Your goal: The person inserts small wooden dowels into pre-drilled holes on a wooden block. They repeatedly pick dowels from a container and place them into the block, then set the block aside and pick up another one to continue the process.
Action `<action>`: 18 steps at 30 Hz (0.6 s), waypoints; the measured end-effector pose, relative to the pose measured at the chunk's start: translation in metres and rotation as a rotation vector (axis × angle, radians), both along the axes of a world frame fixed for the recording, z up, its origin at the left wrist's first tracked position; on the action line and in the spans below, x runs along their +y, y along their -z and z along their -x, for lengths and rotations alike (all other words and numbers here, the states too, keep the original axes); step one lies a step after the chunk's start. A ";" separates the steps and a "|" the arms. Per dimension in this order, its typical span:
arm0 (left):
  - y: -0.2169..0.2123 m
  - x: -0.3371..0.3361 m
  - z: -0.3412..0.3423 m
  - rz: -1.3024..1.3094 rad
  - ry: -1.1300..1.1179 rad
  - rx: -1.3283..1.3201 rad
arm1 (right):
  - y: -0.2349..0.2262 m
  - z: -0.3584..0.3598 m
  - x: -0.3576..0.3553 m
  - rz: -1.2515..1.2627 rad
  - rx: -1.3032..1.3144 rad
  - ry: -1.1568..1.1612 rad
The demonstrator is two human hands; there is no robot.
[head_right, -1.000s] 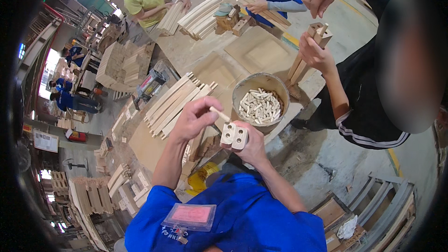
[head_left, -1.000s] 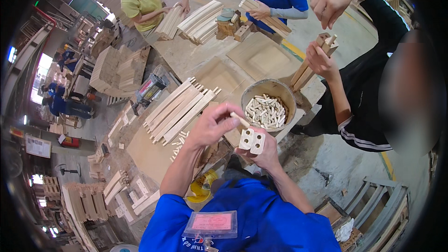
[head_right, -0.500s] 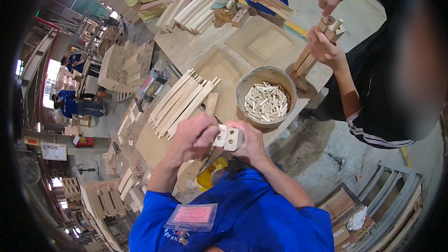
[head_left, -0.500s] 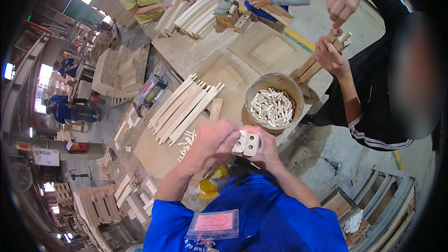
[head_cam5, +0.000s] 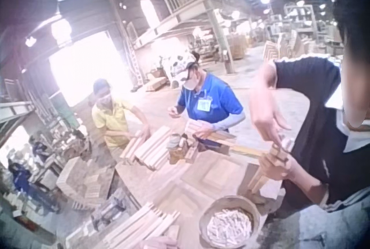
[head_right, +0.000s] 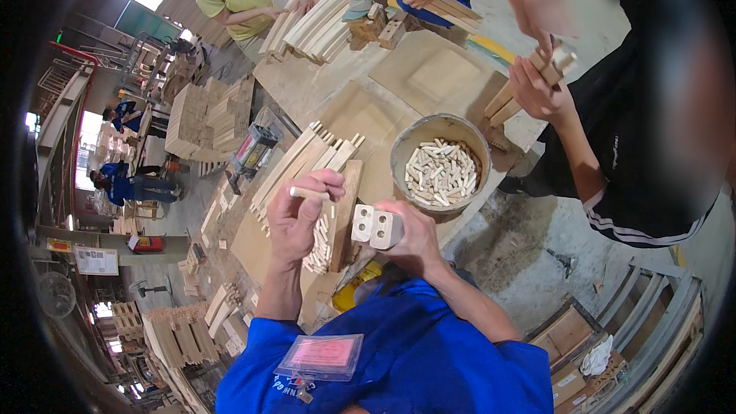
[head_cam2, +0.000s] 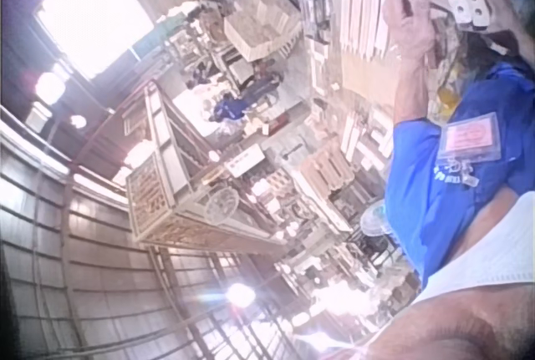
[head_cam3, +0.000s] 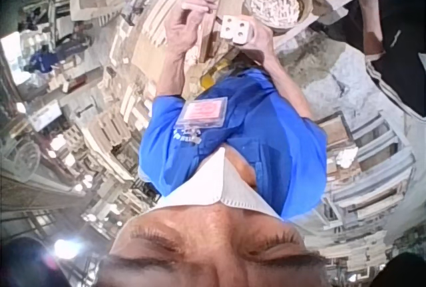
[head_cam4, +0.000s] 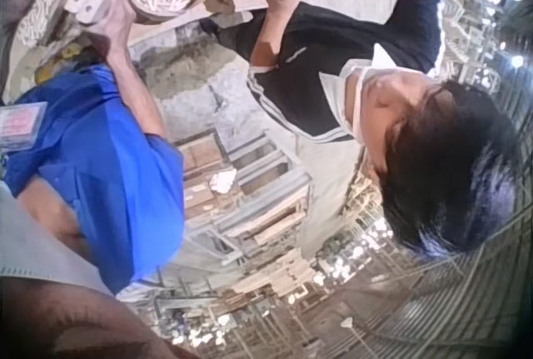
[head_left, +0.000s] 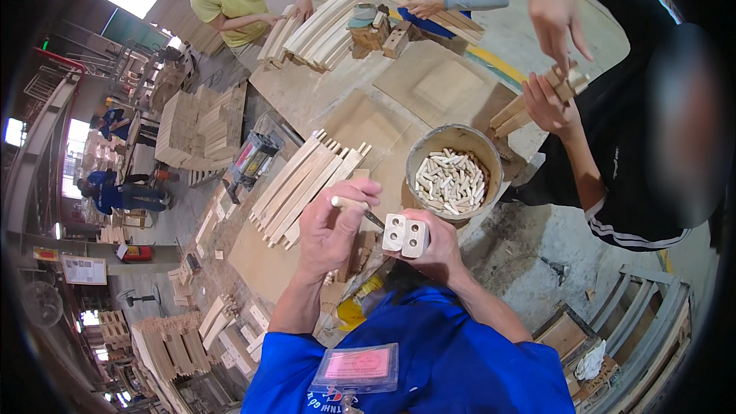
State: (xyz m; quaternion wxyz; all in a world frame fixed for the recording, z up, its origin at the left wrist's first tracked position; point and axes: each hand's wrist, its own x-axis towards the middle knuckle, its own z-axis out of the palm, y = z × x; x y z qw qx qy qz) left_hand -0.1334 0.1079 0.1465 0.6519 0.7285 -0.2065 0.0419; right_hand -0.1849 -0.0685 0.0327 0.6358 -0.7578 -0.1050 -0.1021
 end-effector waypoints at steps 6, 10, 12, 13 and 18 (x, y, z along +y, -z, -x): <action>-0.018 0.033 0.001 -0.572 0.136 -0.180 | -0.003 0.003 0.005 -0.053 0.020 0.006; -0.031 0.022 0.013 -0.588 0.107 -0.042 | 0.000 0.005 0.008 -0.048 0.002 0.012; -0.035 0.026 0.011 -0.609 0.176 -0.049 | -0.004 0.006 0.008 -0.053 0.005 0.002; -0.037 0.028 0.011 -0.620 0.212 -0.052 | -0.005 0.007 0.007 -0.050 0.007 -0.005; -0.042 0.021 0.011 -0.711 0.215 -0.086 | -0.001 0.006 0.010 -0.057 -0.050 -0.008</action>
